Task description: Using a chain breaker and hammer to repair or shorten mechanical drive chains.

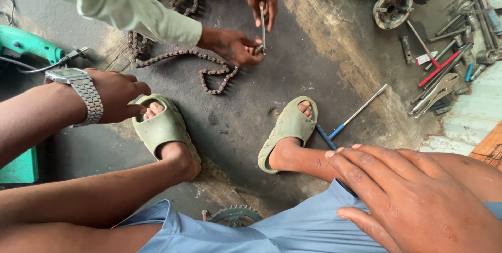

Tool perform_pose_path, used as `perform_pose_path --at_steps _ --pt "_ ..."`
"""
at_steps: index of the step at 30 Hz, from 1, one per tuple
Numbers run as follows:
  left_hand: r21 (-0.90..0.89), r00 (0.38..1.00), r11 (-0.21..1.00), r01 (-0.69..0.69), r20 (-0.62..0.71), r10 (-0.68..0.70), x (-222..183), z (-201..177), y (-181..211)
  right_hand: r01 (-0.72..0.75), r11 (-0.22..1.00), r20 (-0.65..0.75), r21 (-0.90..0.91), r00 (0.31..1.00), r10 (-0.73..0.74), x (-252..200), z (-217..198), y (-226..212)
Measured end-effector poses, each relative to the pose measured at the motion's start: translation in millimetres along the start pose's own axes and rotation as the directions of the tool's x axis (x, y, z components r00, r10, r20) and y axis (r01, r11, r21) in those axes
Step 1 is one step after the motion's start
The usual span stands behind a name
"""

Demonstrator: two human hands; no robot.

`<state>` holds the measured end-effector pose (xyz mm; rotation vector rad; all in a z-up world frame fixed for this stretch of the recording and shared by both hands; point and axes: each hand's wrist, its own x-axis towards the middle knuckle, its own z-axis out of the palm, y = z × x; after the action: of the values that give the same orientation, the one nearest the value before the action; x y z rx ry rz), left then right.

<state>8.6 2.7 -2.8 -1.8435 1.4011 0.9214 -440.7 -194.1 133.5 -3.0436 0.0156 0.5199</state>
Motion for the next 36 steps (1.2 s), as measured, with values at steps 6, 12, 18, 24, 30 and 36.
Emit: perform_pose_path --at_steps 6,12,18,24,30,36 --pt "0.004 1.000 1.000 -0.017 0.011 0.017 7 3 -1 -0.018 1.000 0.013 0.008 1.000 0.017 0 -5 -3" --pt "0.004 0.999 1.000 -0.030 0.024 0.030 19 8 -4 -0.032 0.999 0.022 0.031 0.999 0.031 -3 -2 -3" --pt "0.011 0.998 0.999 -0.050 0.037 0.049 62 15 -24 -0.030 0.999 -0.045 0.023 0.999 0.031 1 -13 -9" --pt "0.019 0.998 0.998 -0.058 0.041 0.057 165 100 -81 -0.014 1.000 -0.071 0.028 0.997 0.016 1 -15 -9" --pt "0.022 0.997 0.998 -0.063 0.047 0.062 180 104 -63 -0.011 1.000 -0.111 0.013 0.994 0.012 -2 -14 -10" --pt "0.032 0.996 0.997 -0.075 0.043 0.073 189 99 -51 -0.035 0.998 -0.087 0.050 0.995 0.039 1 -19 -12"
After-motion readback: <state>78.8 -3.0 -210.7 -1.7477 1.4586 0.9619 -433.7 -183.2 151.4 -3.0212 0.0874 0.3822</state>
